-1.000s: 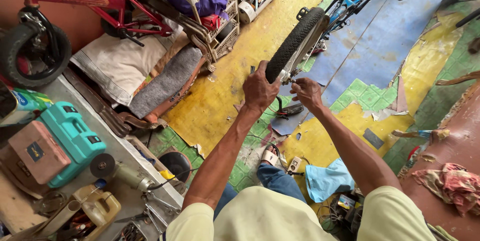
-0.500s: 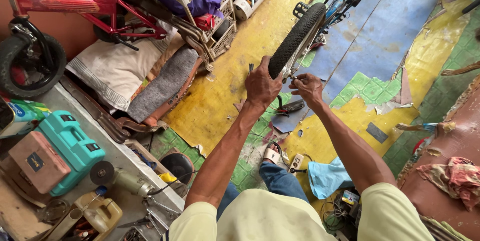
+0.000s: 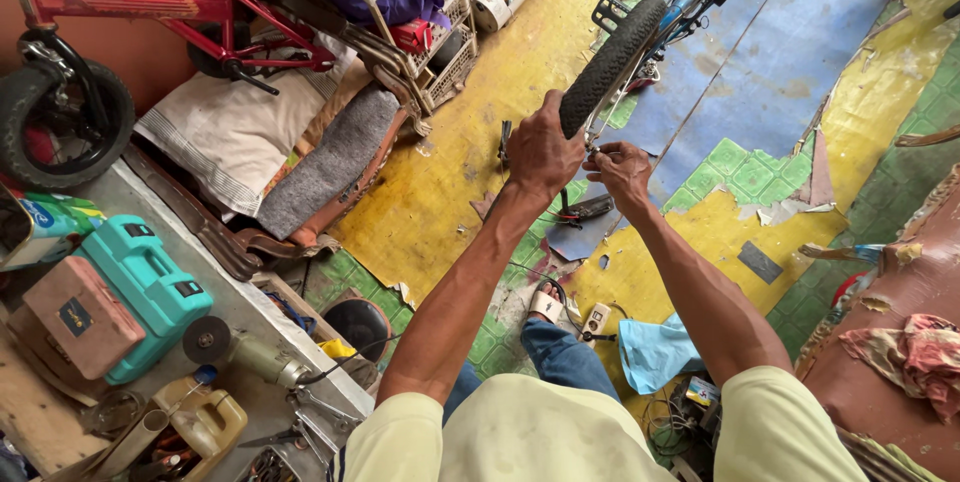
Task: The person removes a bicycle wheel, uses an angle grinder to cut a metal part of the frame, then reinstalls the wheel and tightens the axle nuts. The person handles the wheel, frame, and tools throughout the sequence.
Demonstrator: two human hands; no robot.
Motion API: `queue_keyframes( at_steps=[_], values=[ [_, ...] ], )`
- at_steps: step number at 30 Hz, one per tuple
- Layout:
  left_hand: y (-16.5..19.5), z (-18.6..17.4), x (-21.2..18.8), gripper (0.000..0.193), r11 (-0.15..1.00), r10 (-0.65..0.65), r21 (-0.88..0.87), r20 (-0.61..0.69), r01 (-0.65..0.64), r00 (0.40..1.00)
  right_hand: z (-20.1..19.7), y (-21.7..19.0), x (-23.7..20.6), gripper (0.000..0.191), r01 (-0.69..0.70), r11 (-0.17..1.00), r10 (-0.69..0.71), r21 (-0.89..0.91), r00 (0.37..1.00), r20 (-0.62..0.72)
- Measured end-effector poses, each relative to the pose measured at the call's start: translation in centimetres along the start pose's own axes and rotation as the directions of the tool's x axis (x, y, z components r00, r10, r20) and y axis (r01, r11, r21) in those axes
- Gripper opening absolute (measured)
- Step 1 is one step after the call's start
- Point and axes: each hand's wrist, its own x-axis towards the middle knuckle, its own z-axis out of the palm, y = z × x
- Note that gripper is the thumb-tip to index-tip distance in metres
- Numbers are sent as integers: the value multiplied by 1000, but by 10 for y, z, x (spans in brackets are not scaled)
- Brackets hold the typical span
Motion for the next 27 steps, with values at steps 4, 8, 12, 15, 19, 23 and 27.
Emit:
queue_keyframes(
  at_steps=[4, 8, 12, 15, 19, 23, 27],
  values=[
    [2, 4, 5, 45, 1000, -12, 4, 7, 12, 1000, -2, 0, 1, 22, -31, 999, 31, 8, 1000, 6],
    [-1, 5, 9, 46, 999, -22, 48, 27, 21, 999, 0, -2, 2, 22, -42, 999, 42, -28, 999, 3],
    [-2, 7, 17, 48, 999, -43, 11, 67, 43, 997, 0, -3, 4, 23, -59, 998, 60, -30, 998, 4],
    [2, 5, 21, 50, 999, -47, 28, 75, 45, 996, 1, -1, 4, 28, -54, 997, 53, -55, 998, -16],
    [7, 1, 23, 48, 995, -94, 49, 125, 89, 988, 5, 1, 0, 35, 40, 989, -37, -140, 999, 22],
    [0, -2, 38, 67, 996, -86, 20, 167, 84, 982, 9, -2, 2, 33, 60, 980, -60, -188, 998, 4],
    [-33, -9, 60, 70, 899, -209, -312, 308, 306, 928, 12, -3, 6, 33, 51, 958, -56, -281, 998, -8]
  ],
)
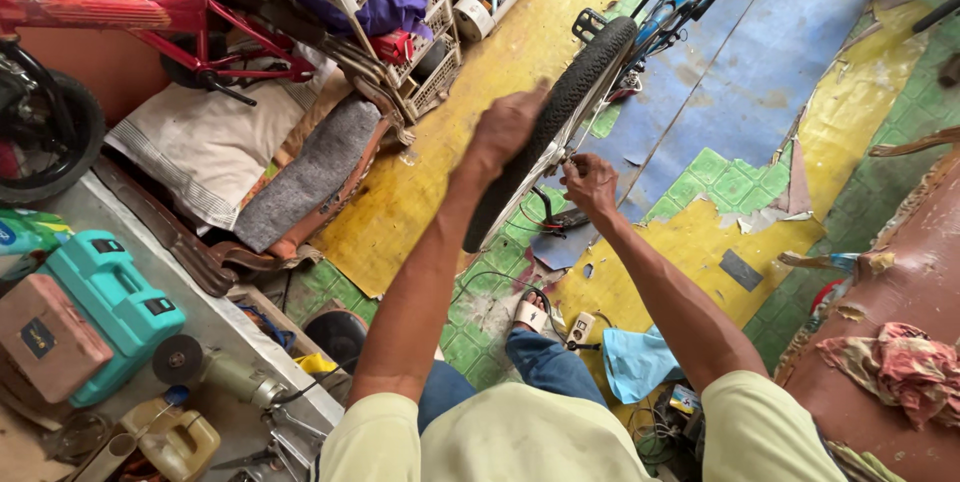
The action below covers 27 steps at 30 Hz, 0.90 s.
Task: The person removes a bicycle wheel, uses an angle grinder to cut a metal part of the frame, then reinstalls the wheel and tightens the axle nuts. The person handles the wheel, frame, and tools throughout the sequence.
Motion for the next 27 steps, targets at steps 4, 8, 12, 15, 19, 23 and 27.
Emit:
queue_keyframes(
  at_steps=[4, 8, 12, 15, 19, 23, 27],
  values=[
    [-40, -20, 13, 49, 963, -232, -131, 48, 236, 972, 6, 6, 1, 29, 190, 937, -231, -293, 966, -113],
    [-78, -13, 26, 29, 988, -89, 123, -13, 90, 996, 13, 11, 2, 23, 291, 872, -382, -394, 907, -175],
    [-96, 7, 37, 28, 978, 61, 207, -92, -41, 994, 7, 17, 2, 18, 212, 887, -291, -411, 947, -139],
    [-102, 14, 42, 31, 979, -146, 142, -15, 147, 989, 3, 21, 1, 18, 29, 940, -63, -339, 994, -91],
    [-107, 23, 47, 28, 993, -98, 74, 34, 96, 995, 0, 31, -1, 13, 242, 847, -354, -474, 921, -162],
    [-117, 29, 50, 23, 991, 132, 19, -86, -131, 987, -7, 43, 0, 17, 334, 767, -414, -548, 910, -24],
    [-120, 31, 55, 21, 996, 52, -67, -20, -53, 998, -16, 54, 3, 15, 388, 557, -508, -735, 858, 68]
  ],
)
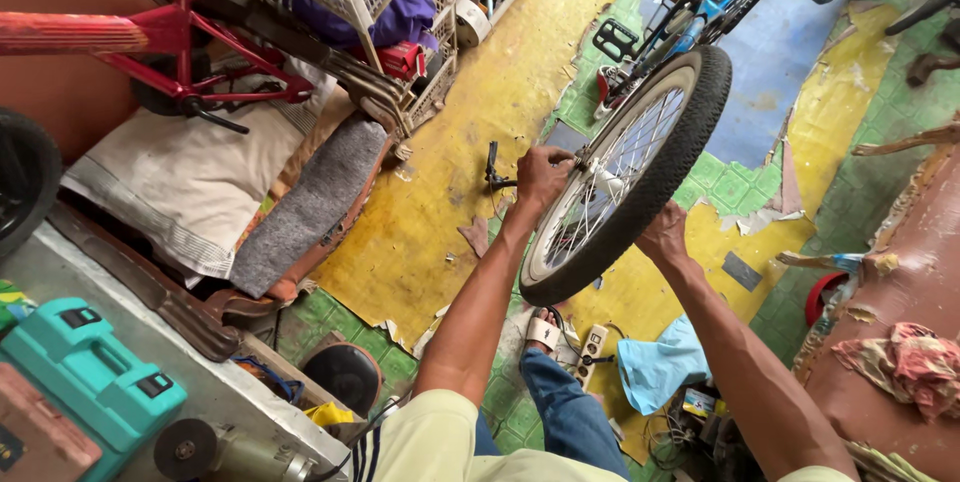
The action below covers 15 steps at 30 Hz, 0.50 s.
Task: The person removes a bicycle wheel, uses an angle grinder to cut a metal part of the frame, then reinstalls the wheel and tightens the axle nuts. The person handles the wheel, frame, and tools throughout the sequence.
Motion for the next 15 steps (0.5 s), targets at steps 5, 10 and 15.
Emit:
queue_keyframes(
  at_steps=[5, 10, 15],
  values=[
    [3, 1, 3, 16, 995, 97, 20, 7, -97, 995, 2, 8, -8, 14, 95, 995, -96, -37, 995, -29],
    [2, 4, 7, 13, 995, 99, 21, 53, -100, 994, 1, 9, -8, 14, 97, 991, -96, -87, 995, 11],
    [-1, 6, 7, 11, 996, 61, -74, 44, -58, 997, 2, 13, -3, 15, 85, 993, -82, -82, 996, 47]
  ],
)
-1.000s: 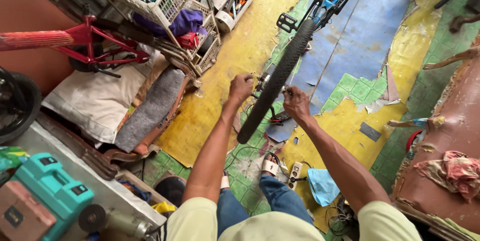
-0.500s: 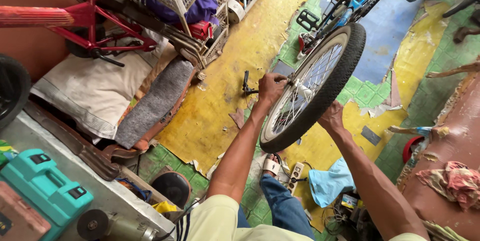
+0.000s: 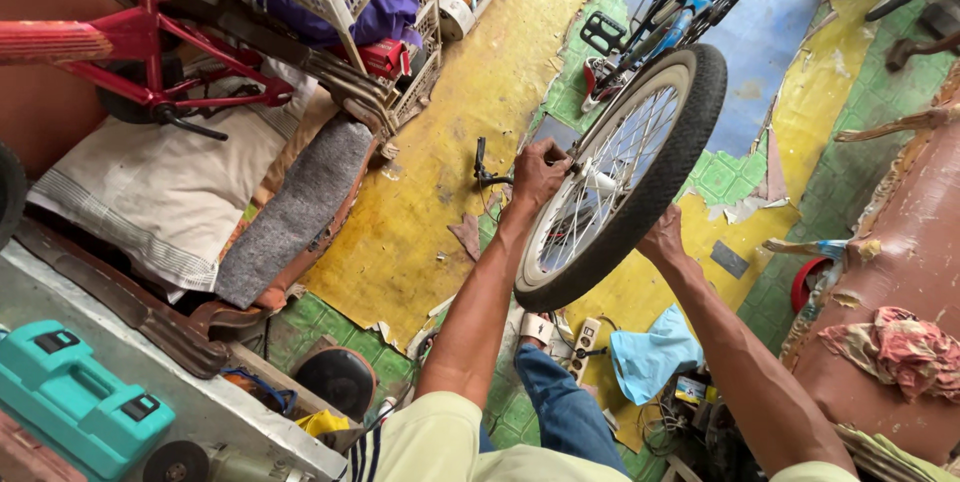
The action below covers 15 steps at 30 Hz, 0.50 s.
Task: The person removes a bicycle wheel, uses an angle grinder to cut a metal part of the frame, then reinstalls the wheel and tightens the axle nuts. The person handles the wheel, frame, and tools throughout the sequence.
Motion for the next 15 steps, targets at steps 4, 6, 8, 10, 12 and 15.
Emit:
queue_keyframes(
  at_steps=[4, 6, 8, 10, 12, 15],
  values=[
    [-1, -2, 2, 11, 984, -115, -124, 80, 124, 990, 0, 9, 5, 16, -65, 998, 63, 17, 993, 102],
    [-3, -3, 2, 10, 984, -118, -124, 91, 129, 989, 0, 10, 3, 17, -107, 988, 97, 109, 991, 92],
    [-4, -2, 3, 11, 995, -63, -72, 58, 68, 996, 1, 9, 6, 18, -136, 988, 122, 78, 978, 169],
    [-4, -2, 4, 12, 998, -55, 6, 47, 55, 997, 4, 4, 6, 19, -156, 980, 135, 120, 977, 167],
    [-4, -1, 7, 13, 991, -93, 105, 69, 86, 993, 6, -3, 2, 21, -176, 958, 160, 226, 983, 88],
    [-5, -2, 6, 11, 991, -134, 22, 80, 133, 988, 14, -22, -10, 17, -356, 824, 408, 442, 913, -25]
  ],
)
